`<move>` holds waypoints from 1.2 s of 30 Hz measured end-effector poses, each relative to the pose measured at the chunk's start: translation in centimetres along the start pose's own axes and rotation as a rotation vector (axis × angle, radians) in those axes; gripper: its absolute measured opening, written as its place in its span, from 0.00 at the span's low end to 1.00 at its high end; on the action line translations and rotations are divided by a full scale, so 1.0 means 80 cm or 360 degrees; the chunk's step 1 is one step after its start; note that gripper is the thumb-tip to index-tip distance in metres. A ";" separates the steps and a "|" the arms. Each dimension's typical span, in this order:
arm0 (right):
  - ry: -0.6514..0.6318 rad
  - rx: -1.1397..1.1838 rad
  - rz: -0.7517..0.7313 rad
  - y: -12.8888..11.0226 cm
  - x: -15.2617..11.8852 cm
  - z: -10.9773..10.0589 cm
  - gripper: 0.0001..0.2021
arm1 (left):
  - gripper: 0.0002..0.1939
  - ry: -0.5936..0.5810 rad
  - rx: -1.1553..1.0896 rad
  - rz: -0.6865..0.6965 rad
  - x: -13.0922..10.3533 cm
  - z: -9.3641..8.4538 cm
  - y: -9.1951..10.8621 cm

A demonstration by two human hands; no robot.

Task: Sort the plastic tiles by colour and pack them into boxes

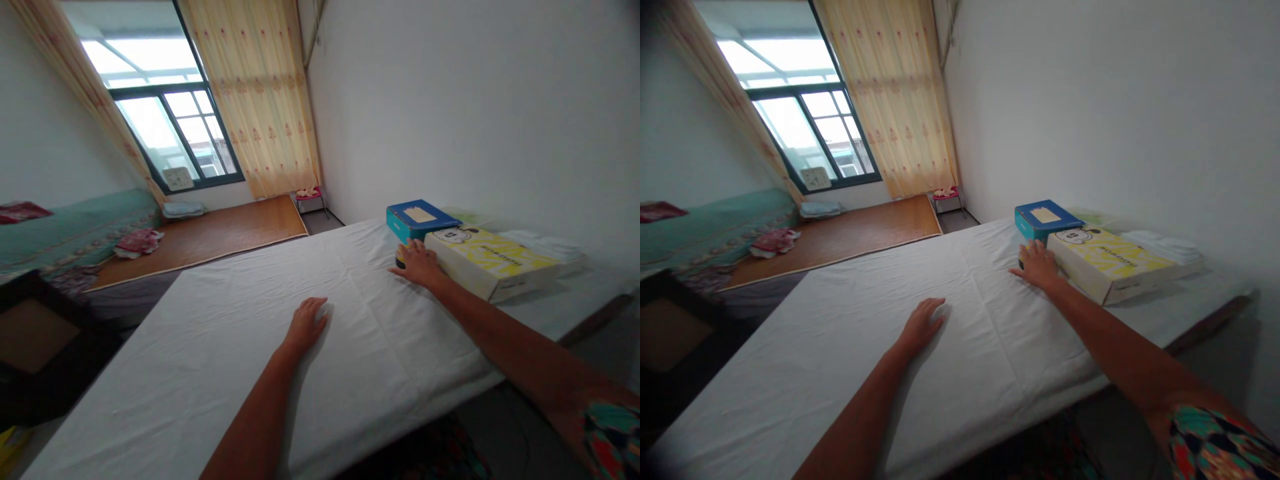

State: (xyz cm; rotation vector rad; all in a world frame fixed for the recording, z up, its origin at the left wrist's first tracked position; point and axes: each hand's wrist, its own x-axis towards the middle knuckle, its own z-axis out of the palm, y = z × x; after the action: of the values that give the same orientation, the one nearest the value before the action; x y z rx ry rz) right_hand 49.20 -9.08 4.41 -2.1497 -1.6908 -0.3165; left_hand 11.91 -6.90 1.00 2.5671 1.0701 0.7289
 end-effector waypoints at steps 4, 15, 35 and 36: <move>-0.0341 0.0779 -0.0853 -0.108 -0.027 -0.009 0.26 | 0.17 -0.0215 -0.0195 0.0106 -0.004 -0.003 0.061; -0.1554 0.2263 -0.0832 -0.165 -0.089 0.016 0.26 | 0.15 -0.0889 -0.0699 0.0414 0.015 0.047 0.141; -0.1530 0.2189 -0.0921 -0.167 -0.085 0.012 0.20 | 0.14 -0.0563 -0.0357 0.0495 -0.002 0.078 0.126; -0.1529 0.2181 -0.0922 -0.167 -0.085 0.011 0.20 | 0.14 -0.0561 -0.0348 0.0501 -0.002 0.077 0.126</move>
State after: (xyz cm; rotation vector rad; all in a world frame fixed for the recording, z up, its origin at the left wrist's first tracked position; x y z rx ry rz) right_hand 34.57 -12.00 2.99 -0.7009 -1.9225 1.4933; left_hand 21.08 -14.26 0.00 2.5661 0.4585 0.4061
